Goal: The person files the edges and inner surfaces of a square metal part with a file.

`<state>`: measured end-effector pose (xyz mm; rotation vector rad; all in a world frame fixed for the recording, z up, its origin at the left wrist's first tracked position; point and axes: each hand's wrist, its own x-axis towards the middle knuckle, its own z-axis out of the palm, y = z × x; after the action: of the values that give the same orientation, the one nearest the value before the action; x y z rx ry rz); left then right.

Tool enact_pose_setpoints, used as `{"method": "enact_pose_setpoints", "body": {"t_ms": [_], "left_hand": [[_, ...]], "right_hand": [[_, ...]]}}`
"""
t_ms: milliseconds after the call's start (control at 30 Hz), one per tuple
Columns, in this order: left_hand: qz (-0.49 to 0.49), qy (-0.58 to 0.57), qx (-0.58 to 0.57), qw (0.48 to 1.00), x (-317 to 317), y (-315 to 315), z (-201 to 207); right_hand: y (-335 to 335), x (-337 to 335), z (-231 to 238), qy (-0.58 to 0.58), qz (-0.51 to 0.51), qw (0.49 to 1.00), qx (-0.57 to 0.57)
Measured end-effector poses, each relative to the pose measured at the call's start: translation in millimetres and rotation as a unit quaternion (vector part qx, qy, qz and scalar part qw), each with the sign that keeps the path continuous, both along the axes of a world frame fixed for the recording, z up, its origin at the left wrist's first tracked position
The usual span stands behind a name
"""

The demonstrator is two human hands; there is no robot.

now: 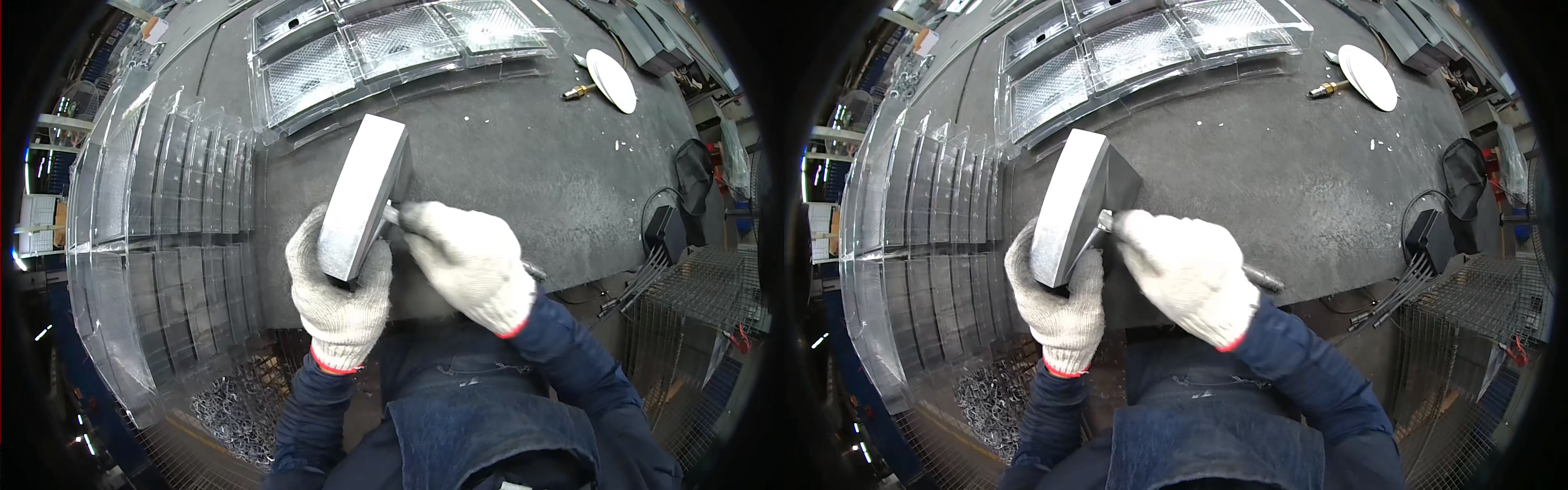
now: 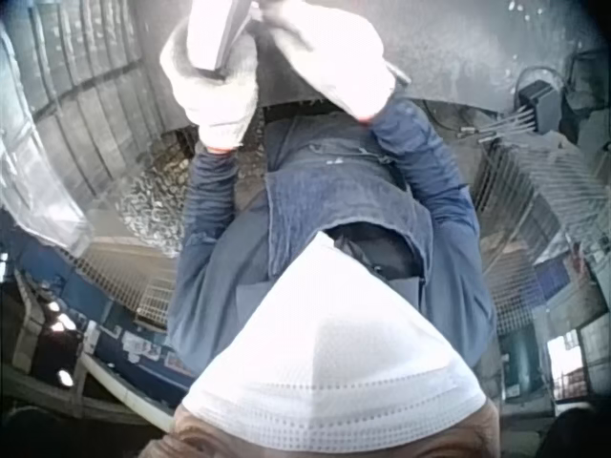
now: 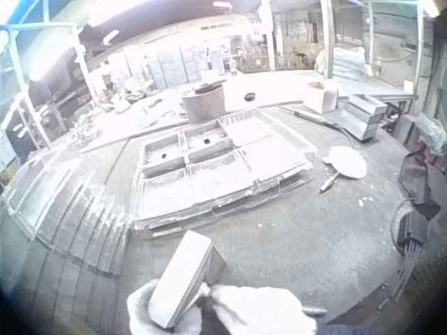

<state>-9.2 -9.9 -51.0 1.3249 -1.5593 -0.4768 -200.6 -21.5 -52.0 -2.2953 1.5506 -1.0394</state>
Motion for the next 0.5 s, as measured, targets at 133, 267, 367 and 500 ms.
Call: {"method": "enact_pose_setpoints", "body": {"t_ms": [133, 267, 367, 500], "left_hand": [[0.006, -0.023, 0.013, 1.000, 2.3, 8.9, -2.4], [0.011, 0.014, 0.024, 1.000, -0.5, 1.9, -0.4], [-0.002, -0.007, -0.004, 1.000, 2.1, 0.8, -1.5], [0.012, -0.040, 0.001, 0.999, 5.1, 4.3, -0.7]], "right_hand": [[3.9, -10.3, 1.8, -0.099, 0.018, 0.994, 0.038], [-7.4, -4.3, -4.1, 0.046, 0.014, 0.998, -0.043], [5.9, -1.0, 1.8, -0.045, 0.024, 0.999, -0.005], [13.3, -10.4, 4.0, -0.023, 0.025, 0.999, 0.024]]}}
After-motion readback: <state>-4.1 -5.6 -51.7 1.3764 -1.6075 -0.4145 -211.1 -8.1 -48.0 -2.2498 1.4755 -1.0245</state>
